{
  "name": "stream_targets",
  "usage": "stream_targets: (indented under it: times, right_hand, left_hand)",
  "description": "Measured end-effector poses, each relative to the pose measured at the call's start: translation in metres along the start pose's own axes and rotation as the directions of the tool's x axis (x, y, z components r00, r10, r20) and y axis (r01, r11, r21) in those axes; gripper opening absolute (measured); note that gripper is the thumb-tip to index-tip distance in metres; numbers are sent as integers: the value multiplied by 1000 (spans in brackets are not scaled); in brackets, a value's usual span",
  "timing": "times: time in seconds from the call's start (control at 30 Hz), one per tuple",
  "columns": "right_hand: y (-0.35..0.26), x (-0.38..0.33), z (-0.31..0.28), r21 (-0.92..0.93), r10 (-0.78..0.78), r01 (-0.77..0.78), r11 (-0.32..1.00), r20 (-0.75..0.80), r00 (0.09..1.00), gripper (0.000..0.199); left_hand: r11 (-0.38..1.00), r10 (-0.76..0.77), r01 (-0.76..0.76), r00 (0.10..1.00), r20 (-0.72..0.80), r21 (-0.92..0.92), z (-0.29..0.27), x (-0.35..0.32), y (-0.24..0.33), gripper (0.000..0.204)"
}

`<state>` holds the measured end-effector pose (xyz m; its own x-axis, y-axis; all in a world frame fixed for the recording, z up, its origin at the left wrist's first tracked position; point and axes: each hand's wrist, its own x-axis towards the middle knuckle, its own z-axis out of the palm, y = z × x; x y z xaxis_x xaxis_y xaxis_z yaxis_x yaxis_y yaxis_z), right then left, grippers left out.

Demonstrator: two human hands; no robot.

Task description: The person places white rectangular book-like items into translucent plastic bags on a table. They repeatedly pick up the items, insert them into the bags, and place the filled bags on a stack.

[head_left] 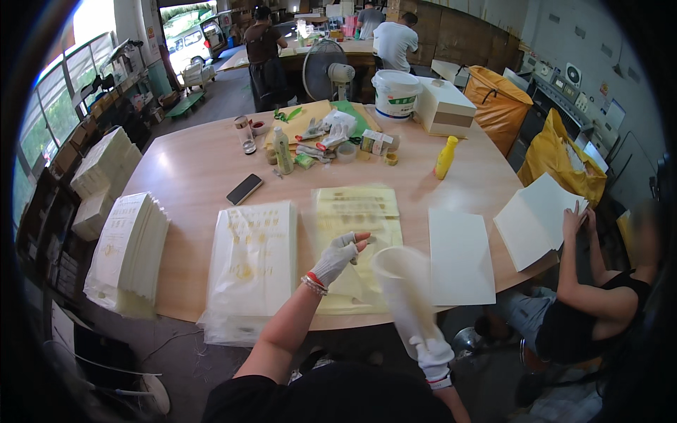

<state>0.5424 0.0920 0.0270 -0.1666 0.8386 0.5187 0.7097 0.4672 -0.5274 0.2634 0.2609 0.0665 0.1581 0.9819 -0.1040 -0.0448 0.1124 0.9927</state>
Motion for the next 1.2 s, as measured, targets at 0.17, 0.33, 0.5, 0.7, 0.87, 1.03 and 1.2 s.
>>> stream_targets:
  times: [0.17,0.33,0.5,0.7,0.87,1.03,1.2]
  right_hand:
    - [39,34,64,-403,403,-194,894,534,743,29]
    - [72,67,97,-272,715,-671,690,115,690,63]
    - [153,83,164,-371,510,-398,839,281,813,46]
    - [84,119,114,-414,517,-323,851,551,655,76]
    - [77,89,100,-367,459,-275,888,731,505,89]
    - [65,54,81,-389,464,-255,885,772,434,82]
    - [36,-44,43,-350,330,-107,931,674,661,76]
  left_hand:
    - [496,363,-460,881,305,736,90,-33,-31,39]
    - [690,169,-189,981,98,699,90,-31,-69,43]
    - [102,510,-538,750,420,837,43,-39,-135,42]
    - [909,216,35,814,-539,416,-40,-19,-182,35]
    - [795,245,127,827,-507,593,-35,-64,-170,20]
    - [778,232,83,883,-407,623,-17,-125,-155,13]
    - [692,85,-53,996,-8,720,-5,-218,-134,18]
